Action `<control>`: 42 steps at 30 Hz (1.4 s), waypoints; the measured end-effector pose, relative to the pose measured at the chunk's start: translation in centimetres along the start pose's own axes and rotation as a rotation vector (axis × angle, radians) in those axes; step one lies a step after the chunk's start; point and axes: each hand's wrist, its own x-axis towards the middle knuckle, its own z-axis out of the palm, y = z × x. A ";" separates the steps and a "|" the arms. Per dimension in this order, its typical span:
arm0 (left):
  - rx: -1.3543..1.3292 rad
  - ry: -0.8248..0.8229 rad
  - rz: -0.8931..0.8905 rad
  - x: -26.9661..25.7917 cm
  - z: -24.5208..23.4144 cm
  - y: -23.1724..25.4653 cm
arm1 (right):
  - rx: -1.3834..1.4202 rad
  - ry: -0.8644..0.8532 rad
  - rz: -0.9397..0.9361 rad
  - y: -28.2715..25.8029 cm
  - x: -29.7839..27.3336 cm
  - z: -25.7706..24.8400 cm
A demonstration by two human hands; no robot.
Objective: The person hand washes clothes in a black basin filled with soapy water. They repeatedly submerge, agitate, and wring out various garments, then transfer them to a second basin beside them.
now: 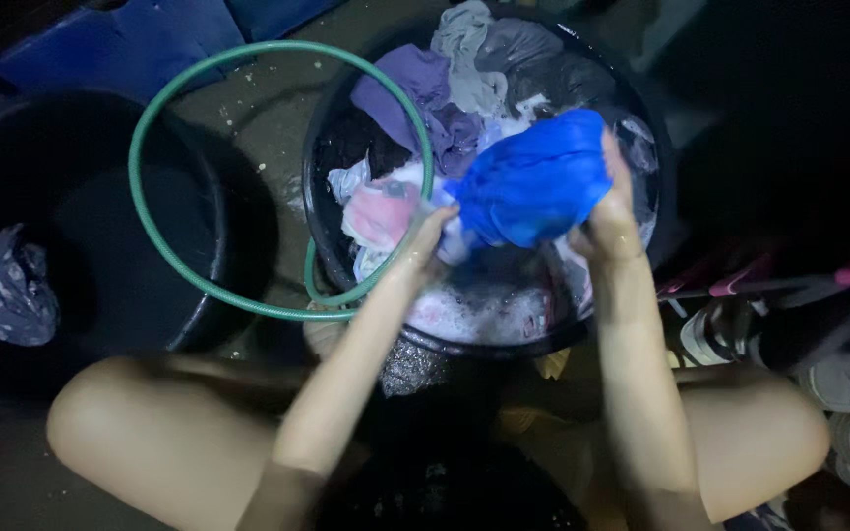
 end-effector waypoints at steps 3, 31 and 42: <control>-0.511 -0.339 -0.227 1.3 2.0 -2.6 | 0.179 0.051 0.119 -1.1 -2.7 2.1; 0.051 -0.590 0.231 3.4 -2.6 -8.2 | 0.238 0.275 0.354 9.1 1.1 -6.7; -0.714 -0.560 -0.219 0.3 -2.8 -3.0 | -0.644 -0.337 0.113 4.9 1.4 2.0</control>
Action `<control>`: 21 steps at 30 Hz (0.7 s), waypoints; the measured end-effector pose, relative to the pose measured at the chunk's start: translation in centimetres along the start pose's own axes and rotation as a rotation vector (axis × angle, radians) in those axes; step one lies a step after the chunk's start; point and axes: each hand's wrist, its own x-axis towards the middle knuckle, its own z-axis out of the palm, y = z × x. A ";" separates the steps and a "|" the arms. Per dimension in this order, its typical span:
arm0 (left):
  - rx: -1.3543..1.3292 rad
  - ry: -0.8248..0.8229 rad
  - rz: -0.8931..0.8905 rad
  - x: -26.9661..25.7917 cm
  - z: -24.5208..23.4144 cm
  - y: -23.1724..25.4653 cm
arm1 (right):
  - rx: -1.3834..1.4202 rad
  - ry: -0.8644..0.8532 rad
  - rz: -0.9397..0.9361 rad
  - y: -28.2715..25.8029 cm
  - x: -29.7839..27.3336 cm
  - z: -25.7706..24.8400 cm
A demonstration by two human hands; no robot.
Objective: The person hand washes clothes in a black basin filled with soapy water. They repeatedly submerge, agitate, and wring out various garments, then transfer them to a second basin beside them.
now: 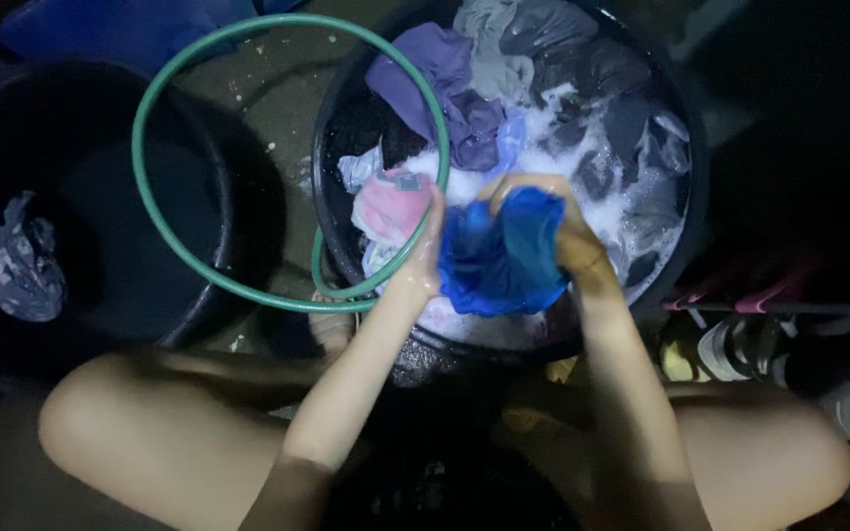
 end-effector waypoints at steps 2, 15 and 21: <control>0.035 0.036 0.043 1.3 -0.4 -1.0 | -0.073 -0.025 -0.014 -0.3 0.1 0.4; -0.101 0.149 -0.013 1.5 1.3 -7.4 | 0.105 0.415 -0.062 4.8 -0.8 0.2; 0.296 0.170 0.485 1.8 7.6 -0.5 | 0.455 0.794 -0.198 3.9 -4.4 -0.8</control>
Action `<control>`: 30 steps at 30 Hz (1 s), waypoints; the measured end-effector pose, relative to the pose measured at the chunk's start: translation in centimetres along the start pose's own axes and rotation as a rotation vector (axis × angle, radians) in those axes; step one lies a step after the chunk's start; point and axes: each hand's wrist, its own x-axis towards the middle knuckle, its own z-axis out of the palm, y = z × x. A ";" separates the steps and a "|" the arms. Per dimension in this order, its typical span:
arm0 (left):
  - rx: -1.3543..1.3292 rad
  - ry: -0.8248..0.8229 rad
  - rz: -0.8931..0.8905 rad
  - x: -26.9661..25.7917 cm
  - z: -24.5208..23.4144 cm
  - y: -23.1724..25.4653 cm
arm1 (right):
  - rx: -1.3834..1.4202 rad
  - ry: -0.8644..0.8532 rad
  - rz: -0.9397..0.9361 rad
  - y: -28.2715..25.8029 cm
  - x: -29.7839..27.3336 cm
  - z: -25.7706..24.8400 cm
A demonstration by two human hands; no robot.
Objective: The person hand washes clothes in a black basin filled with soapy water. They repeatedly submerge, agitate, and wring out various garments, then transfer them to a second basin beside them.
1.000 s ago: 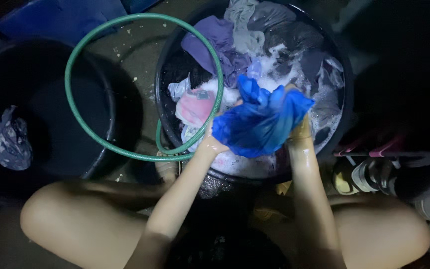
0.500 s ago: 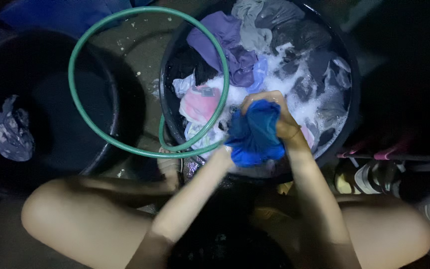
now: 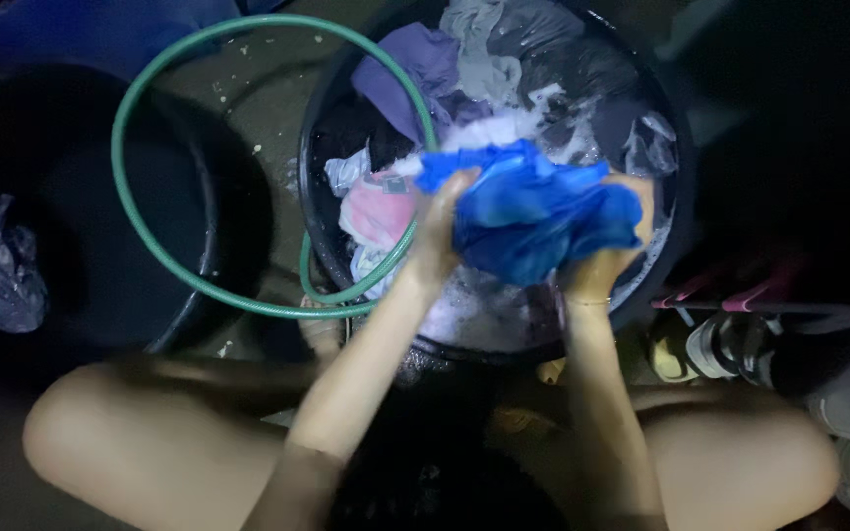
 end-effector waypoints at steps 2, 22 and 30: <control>0.324 -0.024 0.455 -0.2 2.1 1.6 | 0.057 0.003 0.115 0.4 0.1 0.1; 1.343 -1.132 1.038 -5.7 2.2 -0.3 | -0.462 -0.929 0.887 2.3 6.9 6.6; 1.639 -1.278 1.436 -6.6 -2.5 -1.2 | -1.156 -1.162 0.105 6.7 2.3 8.0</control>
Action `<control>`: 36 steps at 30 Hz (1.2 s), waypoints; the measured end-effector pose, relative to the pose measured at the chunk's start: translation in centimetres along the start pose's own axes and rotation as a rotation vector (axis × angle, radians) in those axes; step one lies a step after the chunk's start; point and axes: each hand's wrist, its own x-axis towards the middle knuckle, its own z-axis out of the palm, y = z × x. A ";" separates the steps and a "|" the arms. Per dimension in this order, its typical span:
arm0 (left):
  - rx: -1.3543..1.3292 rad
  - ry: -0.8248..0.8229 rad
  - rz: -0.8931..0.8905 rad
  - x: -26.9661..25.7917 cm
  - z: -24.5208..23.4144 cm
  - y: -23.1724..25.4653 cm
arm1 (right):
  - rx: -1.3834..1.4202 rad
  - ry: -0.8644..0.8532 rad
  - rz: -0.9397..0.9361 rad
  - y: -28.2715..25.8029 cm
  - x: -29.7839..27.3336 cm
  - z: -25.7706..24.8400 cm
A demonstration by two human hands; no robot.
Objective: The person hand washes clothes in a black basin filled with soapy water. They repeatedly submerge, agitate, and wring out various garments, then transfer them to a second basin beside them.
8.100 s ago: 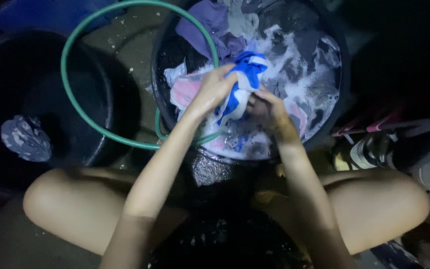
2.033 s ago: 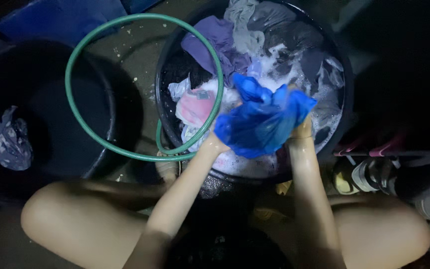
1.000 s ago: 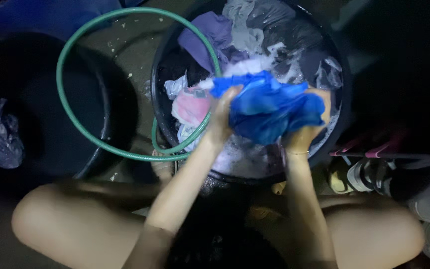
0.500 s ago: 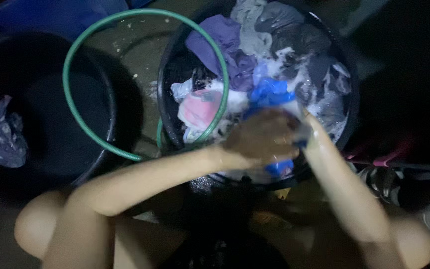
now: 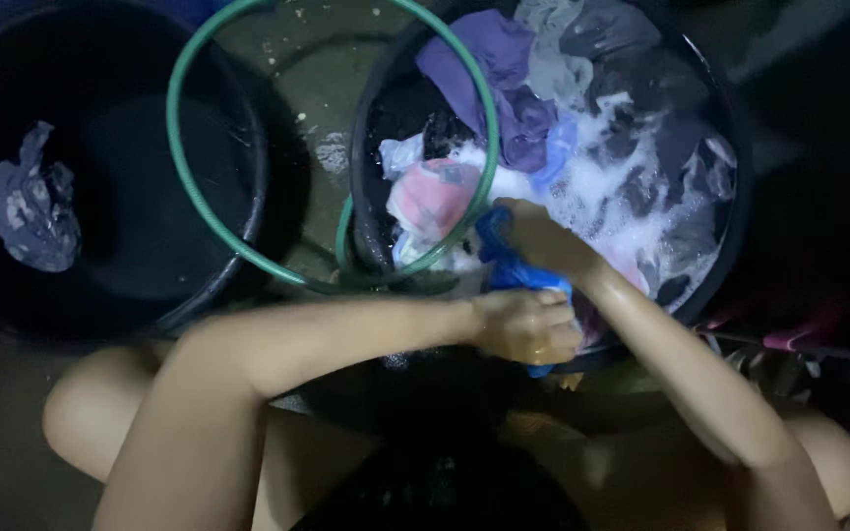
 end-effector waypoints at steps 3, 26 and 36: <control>-0.060 0.017 -0.051 -1.3 -1.5 -0.1 | 0.022 0.004 0.086 -1.9 1.3 1.0; 0.922 -0.600 -1.340 -30.9 -31.3 -4.5 | 1.181 -0.531 -0.169 -23.4 13.9 20.5; 0.435 -0.630 -1.408 -23.3 -12.1 -7.1 | 1.070 -0.069 -0.186 -12.6 12.6 15.6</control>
